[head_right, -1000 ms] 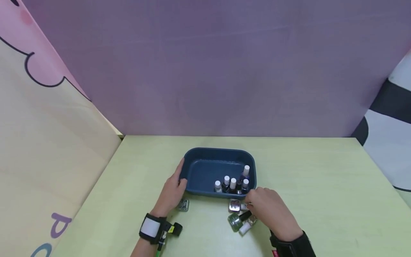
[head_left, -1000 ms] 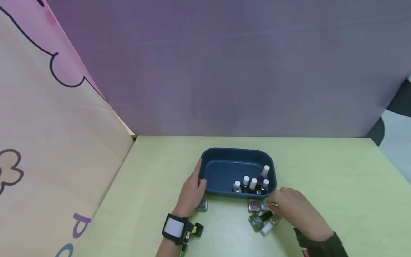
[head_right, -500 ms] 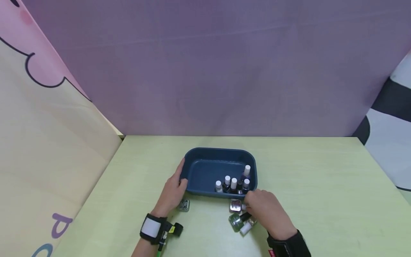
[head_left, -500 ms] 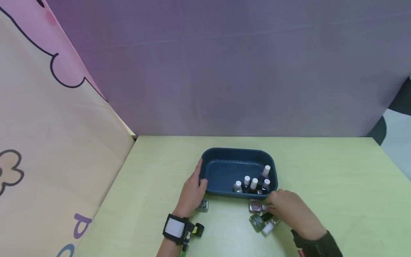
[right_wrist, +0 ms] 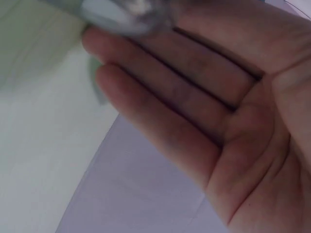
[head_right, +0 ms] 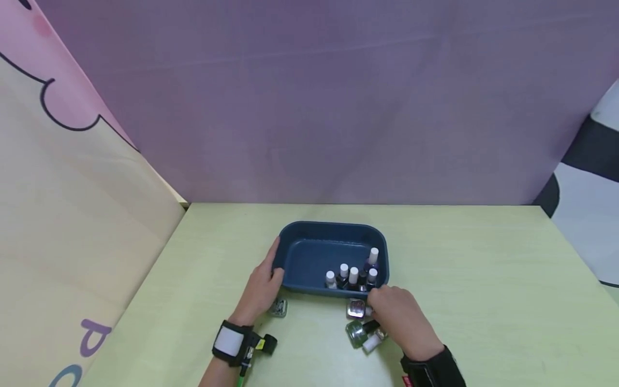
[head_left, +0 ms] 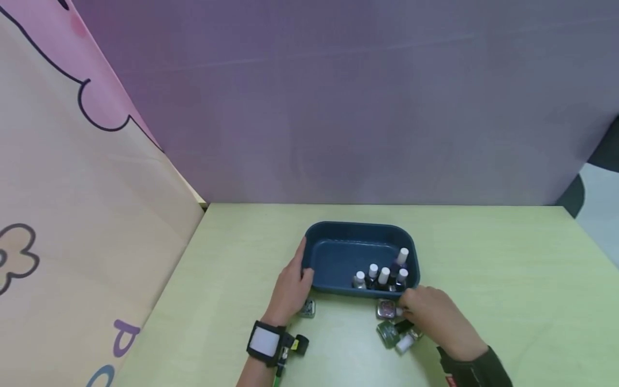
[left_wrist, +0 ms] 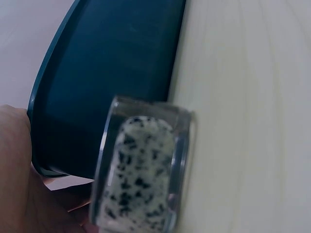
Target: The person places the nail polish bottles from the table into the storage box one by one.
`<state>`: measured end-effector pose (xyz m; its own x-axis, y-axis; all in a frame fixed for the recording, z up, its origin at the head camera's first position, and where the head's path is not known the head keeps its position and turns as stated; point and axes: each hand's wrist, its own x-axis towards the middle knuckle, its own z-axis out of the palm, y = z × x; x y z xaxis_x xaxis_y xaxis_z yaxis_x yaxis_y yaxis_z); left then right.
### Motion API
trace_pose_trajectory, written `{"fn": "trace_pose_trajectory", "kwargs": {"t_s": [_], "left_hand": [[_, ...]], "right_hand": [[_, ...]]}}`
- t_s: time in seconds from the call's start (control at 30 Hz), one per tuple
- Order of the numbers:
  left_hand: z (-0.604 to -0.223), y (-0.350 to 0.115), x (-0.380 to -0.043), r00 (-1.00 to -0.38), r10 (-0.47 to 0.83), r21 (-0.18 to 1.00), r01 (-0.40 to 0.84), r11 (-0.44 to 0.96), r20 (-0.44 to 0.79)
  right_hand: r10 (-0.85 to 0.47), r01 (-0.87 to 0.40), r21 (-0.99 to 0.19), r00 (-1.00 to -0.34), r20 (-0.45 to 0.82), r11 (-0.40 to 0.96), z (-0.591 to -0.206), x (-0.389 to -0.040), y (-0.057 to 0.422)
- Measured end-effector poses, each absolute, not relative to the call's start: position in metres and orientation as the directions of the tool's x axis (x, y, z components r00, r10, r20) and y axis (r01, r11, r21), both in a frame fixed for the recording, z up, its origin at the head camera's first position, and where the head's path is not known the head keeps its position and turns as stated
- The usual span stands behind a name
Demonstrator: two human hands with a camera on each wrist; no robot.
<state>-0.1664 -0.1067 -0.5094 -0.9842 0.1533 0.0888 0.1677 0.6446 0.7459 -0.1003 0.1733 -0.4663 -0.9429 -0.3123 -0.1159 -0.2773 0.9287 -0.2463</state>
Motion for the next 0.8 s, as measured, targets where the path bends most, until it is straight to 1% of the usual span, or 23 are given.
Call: {"fn": "trace_pose_trajectory", "kwargs": {"t_s": [0.37, 0.8], "left_hand": [[-0.5087, -0.1068, -0.1663, -0.986, 0.148, 0.745, 0.156, 0.648, 0.078], [-0.5090, -0.1072, -0.1659, -0.985, 0.151, 0.748, 0.158, 0.645, 0.079]], "right_hand": [[-0.346, -0.326, -0.218, -0.937, -0.058, 0.920, -0.4684, -0.0972, 0.1768], [-0.316, -0.269, -0.271, -0.937, -0.148, 0.924, -0.4592, -0.0938, 0.1778]]}}
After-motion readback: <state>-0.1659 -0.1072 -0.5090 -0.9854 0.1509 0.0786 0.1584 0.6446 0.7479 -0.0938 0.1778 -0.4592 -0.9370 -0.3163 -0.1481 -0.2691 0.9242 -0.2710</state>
